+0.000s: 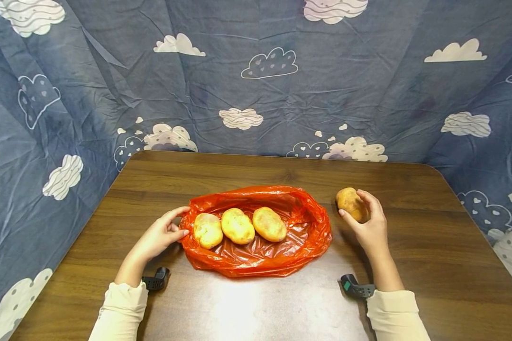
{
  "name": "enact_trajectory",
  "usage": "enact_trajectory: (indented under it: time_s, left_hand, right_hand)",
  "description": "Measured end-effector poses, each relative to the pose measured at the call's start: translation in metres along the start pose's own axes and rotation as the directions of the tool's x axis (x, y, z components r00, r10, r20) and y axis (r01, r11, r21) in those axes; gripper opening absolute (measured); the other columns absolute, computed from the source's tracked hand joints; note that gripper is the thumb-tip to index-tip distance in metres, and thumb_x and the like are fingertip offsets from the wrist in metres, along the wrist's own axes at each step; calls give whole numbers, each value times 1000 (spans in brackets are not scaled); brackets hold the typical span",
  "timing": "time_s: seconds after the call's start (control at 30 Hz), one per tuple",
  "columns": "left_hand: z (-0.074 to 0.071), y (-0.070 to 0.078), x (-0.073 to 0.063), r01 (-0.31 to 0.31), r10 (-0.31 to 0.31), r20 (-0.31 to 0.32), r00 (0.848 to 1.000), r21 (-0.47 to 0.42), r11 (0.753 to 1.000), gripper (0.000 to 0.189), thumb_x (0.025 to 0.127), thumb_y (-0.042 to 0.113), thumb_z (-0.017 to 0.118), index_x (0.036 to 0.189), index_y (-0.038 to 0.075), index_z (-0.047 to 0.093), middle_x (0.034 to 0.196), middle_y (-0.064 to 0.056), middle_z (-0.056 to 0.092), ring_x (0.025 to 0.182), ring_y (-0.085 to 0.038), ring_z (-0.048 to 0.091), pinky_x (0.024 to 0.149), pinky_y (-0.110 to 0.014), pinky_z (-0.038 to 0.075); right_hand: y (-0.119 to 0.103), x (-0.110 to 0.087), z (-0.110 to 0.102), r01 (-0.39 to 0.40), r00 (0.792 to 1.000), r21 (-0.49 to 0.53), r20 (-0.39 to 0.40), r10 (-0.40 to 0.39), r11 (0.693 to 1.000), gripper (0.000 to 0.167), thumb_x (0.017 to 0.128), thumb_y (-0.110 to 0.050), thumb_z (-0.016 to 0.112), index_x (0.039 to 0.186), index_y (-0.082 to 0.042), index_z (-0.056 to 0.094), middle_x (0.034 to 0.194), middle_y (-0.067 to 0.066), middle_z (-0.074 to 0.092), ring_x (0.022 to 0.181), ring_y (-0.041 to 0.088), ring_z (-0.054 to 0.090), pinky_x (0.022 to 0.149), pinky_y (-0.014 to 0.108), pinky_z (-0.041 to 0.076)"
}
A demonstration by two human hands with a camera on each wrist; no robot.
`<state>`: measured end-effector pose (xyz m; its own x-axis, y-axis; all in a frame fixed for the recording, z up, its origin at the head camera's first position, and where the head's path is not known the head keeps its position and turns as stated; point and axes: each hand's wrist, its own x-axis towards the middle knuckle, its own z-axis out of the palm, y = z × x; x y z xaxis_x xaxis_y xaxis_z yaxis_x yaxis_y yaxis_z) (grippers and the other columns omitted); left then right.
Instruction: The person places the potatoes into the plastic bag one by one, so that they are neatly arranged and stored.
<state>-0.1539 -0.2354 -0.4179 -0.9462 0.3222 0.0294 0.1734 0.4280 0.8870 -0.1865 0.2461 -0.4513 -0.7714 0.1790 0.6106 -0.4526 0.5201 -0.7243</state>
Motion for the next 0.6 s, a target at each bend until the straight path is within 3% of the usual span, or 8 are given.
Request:
enact_trajectory:
  time_s: [0.13,0.23,0.37,0.47,0.6]
  left_hand:
    - [-1,-9,1,1,-1,-2,1000,6,1000,56,83,3,62,133,-1,37,66,-9,53,56,-20,50,47,-25,38]
    - [-1,-9,2,-2,2,-3,1000,7,1000,56,83,4,63,132,1,38,65,-8,53,56,-21,50,47,-25,39]
    - [-1,-10,2,-4,4,-8,1000,17,1000,55,83,4,63,132,2,38,64,-7,53,55,-22,50,47,-25,39]
    - [-1,-10,2,-3,3,-9,1000,16,1000,55,83,3,62,132,2,38,65,-7,53,55,-22,50,47,-25,39]
    - [-1,-11,1,3,-3,-3,1000,5,1000,55,83,3,62,133,2,38,65,-7,53,56,-22,50,47,-25,39]
  right_hand:
    - [6,-2,-3,-44,999,-41,-4,44,998,60,64,1,78,118,0,52,115,13,51,107,21,45,92,23,33]
    - [-3,-1,-5,-69,998,-44,-3,69,997,59,65,5,76,118,4,51,114,17,51,107,25,45,92,22,32]
    - [1,-3,-6,-96,995,-49,-8,96,994,58,65,6,75,117,7,50,113,20,51,106,27,45,91,19,31]
    - [17,-5,-6,-127,992,-73,-9,126,989,59,66,3,76,118,5,50,113,17,51,105,27,45,91,22,32]
    - [20,-7,-6,-174,985,-71,-1,175,982,58,69,-1,75,120,3,48,116,16,48,108,28,45,94,29,34]
